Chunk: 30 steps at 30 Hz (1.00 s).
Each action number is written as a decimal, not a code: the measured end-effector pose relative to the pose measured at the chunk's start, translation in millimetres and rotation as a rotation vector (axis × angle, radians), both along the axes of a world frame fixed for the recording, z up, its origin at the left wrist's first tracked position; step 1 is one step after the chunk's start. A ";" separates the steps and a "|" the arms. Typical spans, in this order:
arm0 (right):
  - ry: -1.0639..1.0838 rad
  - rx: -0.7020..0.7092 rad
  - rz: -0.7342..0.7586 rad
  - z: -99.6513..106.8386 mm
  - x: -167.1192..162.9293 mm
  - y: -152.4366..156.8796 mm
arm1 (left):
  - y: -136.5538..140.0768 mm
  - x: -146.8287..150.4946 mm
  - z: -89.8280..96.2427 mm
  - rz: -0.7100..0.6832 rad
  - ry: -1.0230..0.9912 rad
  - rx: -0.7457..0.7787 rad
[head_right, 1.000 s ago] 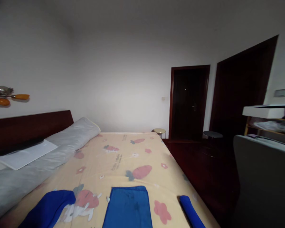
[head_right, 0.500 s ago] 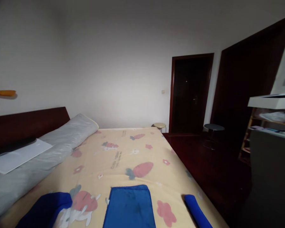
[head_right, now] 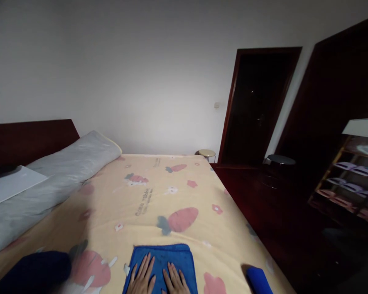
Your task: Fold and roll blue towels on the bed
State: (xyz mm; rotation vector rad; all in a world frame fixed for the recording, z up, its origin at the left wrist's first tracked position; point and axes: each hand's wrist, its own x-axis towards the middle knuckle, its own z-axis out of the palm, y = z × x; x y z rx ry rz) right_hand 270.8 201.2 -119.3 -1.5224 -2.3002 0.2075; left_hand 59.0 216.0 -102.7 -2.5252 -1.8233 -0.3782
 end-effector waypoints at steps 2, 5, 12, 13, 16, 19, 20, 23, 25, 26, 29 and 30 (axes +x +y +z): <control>-0.002 -0.030 0.029 10.1 13.0 13.9 | 7.7 -8.7 11.4 0.059 0.007 0.051; -0.003 -0.067 -0.066 27.6 32.7 22.1 | 13.3 -19.9 25.5 0.168 0.013 0.074; -0.022 -0.037 -0.466 44.7 5.2 24.5 | 14.0 5.3 32.8 0.257 0.004 0.187; -0.010 -0.031 -0.426 45.0 -6.5 24.3 | 13.4 14.5 31.7 0.228 0.003 0.205; 0.013 -0.066 -0.163 45.6 -30.5 22.8 | 10.8 34.2 28.4 0.048 0.011 0.194; 0.003 -0.075 -0.153 46.5 -21.1 20.0 | 9.2 25.9 29.1 -0.001 0.028 0.127; -0.002 -0.068 -0.207 46.6 -11.2 18.9 | 9.4 16.5 30.1 0.034 0.031 0.109; -0.017 -0.086 -0.352 44.0 23.1 15.7 | 11.3 -19.2 32.8 0.166 0.041 0.086; -0.023 -0.096 -0.426 38.9 36.6 13.2 | 12.2 -36.4 33.2 0.210 0.057 0.103; -0.023 -0.083 -0.465 35.4 37.7 11.3 | 11.8 -40.0 32.8 0.223 0.065 0.126; 0.000 0.007 -0.479 23.9 18.3 -0.7 | 5.2 -30.4 29.7 0.183 0.066 0.198; 0.012 0.031 -0.437 20.7 6.6 -7.6 | 1.2 -23.2 28.3 0.150 0.056 0.202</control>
